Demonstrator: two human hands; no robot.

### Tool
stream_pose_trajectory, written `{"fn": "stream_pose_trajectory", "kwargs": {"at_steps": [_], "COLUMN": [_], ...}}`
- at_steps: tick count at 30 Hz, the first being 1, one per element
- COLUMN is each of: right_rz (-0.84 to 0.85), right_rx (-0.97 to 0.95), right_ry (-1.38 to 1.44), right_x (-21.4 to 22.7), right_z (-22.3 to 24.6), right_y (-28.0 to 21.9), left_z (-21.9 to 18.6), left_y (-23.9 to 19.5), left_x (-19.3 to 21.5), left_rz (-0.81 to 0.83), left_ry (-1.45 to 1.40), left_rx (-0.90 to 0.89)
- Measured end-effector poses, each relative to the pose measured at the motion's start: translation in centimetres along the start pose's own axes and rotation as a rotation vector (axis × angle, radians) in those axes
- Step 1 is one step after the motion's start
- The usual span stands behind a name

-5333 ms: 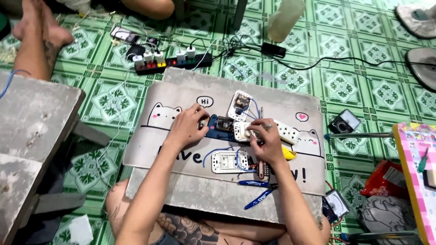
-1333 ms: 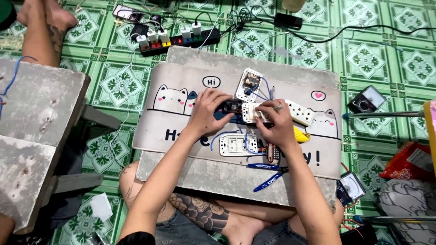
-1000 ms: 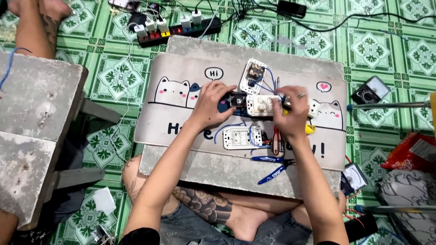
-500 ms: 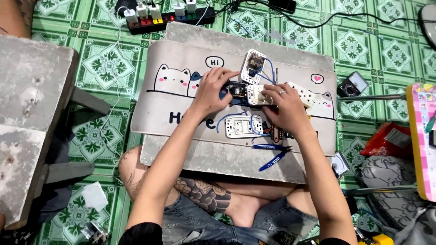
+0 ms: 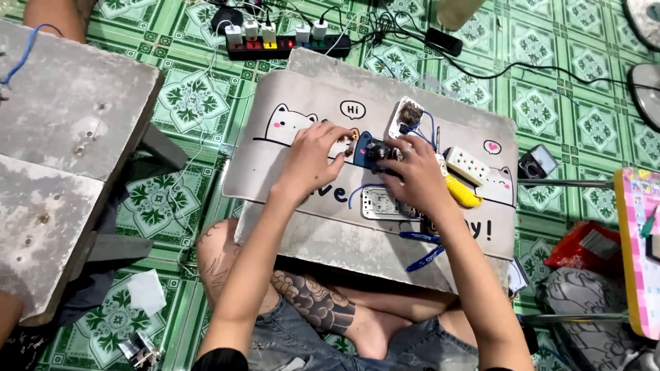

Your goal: The person sits on the floor and assembles an electrical switch or socket by connecting wires to terminals. They use a screwdriver to tighten connections and a utility knife to strip wire insulation, handling multiple components on a small table.

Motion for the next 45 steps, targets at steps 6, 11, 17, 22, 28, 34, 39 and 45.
{"fn": "stream_pose_trajectory", "kwargs": {"at_steps": [6, 11, 17, 22, 28, 34, 39, 45], "right_rz": [0.098, 0.038, -0.039, -0.323, -0.581, -0.622, -0.627, -0.612], "right_rx": [-0.058, -0.033, -0.085, -0.121, -0.37, -0.468, -0.499, -0.486], "right_ry": [-0.22, -0.204, 0.026, 0.563, 0.941, 1.056, 1.162, 1.19], "right_x": [-0.5, -1.3, -0.1, -0.4, -0.3, -1.5, -2.2, -3.0], "right_z": [0.7, 0.0, 0.3, -2.4, -5.2, -5.7, -5.6, -6.5], "right_y": [1.5, 0.8, 0.2, -2.0, -4.2, -5.5, -6.1, -6.9], "left_z": [1.0, 2.6, 3.8, 1.7, -1.4, -4.3, -5.0, -5.7], "left_y": [2.7, 5.6, 6.5, 5.4, 4.9, 4.2, 3.8, 3.7], "left_x": [-2.8, -7.7, -8.7, -8.5, -11.6, -11.4, -11.5, -11.9], "left_rz": [0.208, 0.226, 0.116, -0.169, -0.361, -0.3, -0.401, -0.469], "left_ry": [0.011, 0.059, -0.135, -0.407, -0.469, -0.563, -0.508, -0.408], "left_rx": [-0.075, -0.171, -0.192, -0.243, -0.189, -0.3, -0.361, -0.493]}}
Point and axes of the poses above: each hand's wrist, its own y-axis towards the middle knuckle, its own x-axis out of the back of the hand, z = x × y, the point moved 1 cm from there along y, towards the middle knuckle, and after that the axes turned 4 degrees about -x, right-handed, at the moved point
